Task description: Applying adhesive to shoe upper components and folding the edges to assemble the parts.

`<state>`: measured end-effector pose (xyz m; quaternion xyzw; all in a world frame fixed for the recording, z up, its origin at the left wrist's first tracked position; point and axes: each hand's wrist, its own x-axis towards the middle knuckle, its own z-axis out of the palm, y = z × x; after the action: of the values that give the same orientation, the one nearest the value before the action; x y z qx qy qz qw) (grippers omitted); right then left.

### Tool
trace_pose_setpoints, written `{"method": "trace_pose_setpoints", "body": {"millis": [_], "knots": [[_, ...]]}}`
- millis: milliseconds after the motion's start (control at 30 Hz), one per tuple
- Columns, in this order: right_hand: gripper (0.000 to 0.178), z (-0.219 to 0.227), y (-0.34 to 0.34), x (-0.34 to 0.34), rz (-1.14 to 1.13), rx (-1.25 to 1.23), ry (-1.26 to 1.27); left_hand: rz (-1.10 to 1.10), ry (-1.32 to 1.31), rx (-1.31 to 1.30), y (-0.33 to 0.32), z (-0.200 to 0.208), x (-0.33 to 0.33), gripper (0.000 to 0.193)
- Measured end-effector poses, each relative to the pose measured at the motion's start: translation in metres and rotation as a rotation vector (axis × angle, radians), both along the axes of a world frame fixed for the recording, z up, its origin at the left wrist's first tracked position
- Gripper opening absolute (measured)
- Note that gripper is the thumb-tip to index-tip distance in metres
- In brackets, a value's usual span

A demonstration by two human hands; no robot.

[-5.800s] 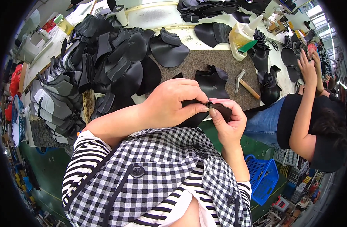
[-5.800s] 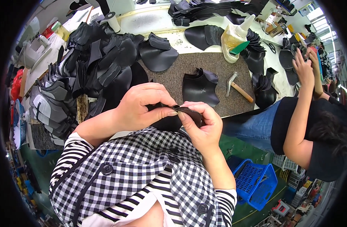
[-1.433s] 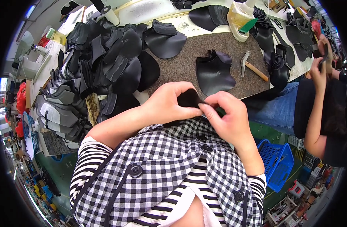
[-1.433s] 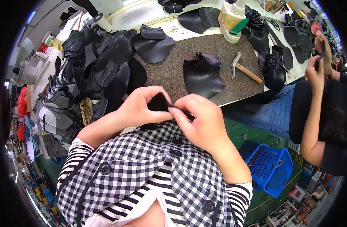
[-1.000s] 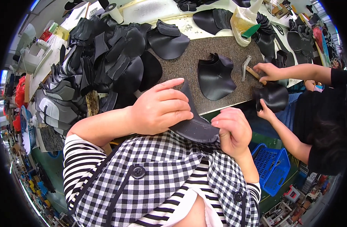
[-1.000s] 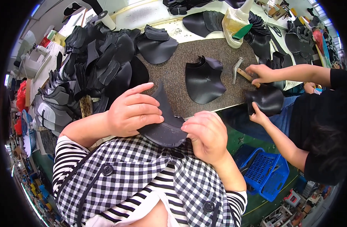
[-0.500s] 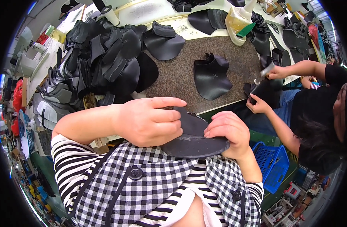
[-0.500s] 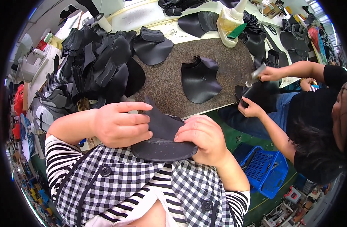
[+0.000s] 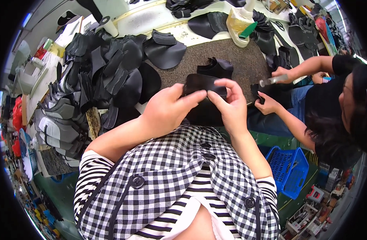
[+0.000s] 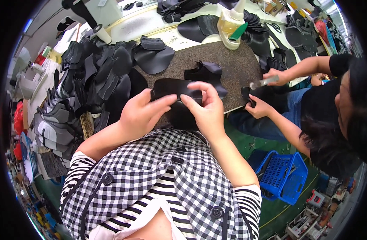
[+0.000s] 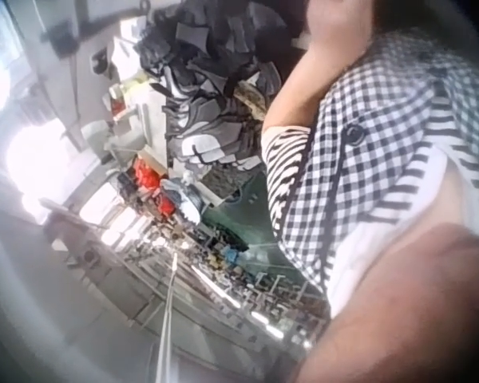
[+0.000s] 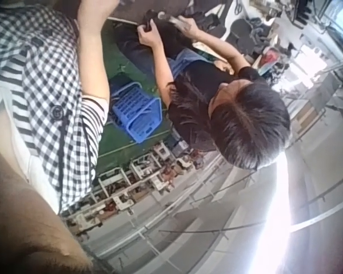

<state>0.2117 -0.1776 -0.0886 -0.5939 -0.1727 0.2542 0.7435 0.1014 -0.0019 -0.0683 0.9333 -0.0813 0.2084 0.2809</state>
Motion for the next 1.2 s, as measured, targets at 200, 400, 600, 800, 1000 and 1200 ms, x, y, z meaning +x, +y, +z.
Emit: {"method": "trace_pose_setpoints", "body": {"millis": [200, 400, 600, 800, 1000, 1200], "knots": [[0.035, 0.008, -0.015, 0.002, 0.019, -0.278, -0.396, 0.054, 0.009, -0.217, 0.008, -0.001, 0.004, 0.039], [0.025, 0.023, -0.016, 0.005, 0.094, -0.568, -0.446, 0.102, 0.287, -0.258, 0.012, 0.009, 0.007, 0.032], [0.021, 0.023, -0.016, 0.008, 0.137, -0.572, -0.345, 0.026, 0.321, -0.411, 0.018, 0.014, 0.013, 0.020], [0.025, 0.023, -0.016, 0.007, 0.147, -0.551, -0.275, 0.024, 0.497, -0.533, 0.021, 0.019, 0.014, 0.020], [0.029, 0.016, -0.015, 0.006, 0.052, -0.524, -0.397, 0.018, 0.492, -0.614, 0.023, 0.006, 0.011, 0.026], [0.025, 0.012, -0.009, 0.003, -0.104, -0.313, -0.737, 0.124, 0.423, -1.407, 0.022, -0.001, 0.008, 0.069]]}}
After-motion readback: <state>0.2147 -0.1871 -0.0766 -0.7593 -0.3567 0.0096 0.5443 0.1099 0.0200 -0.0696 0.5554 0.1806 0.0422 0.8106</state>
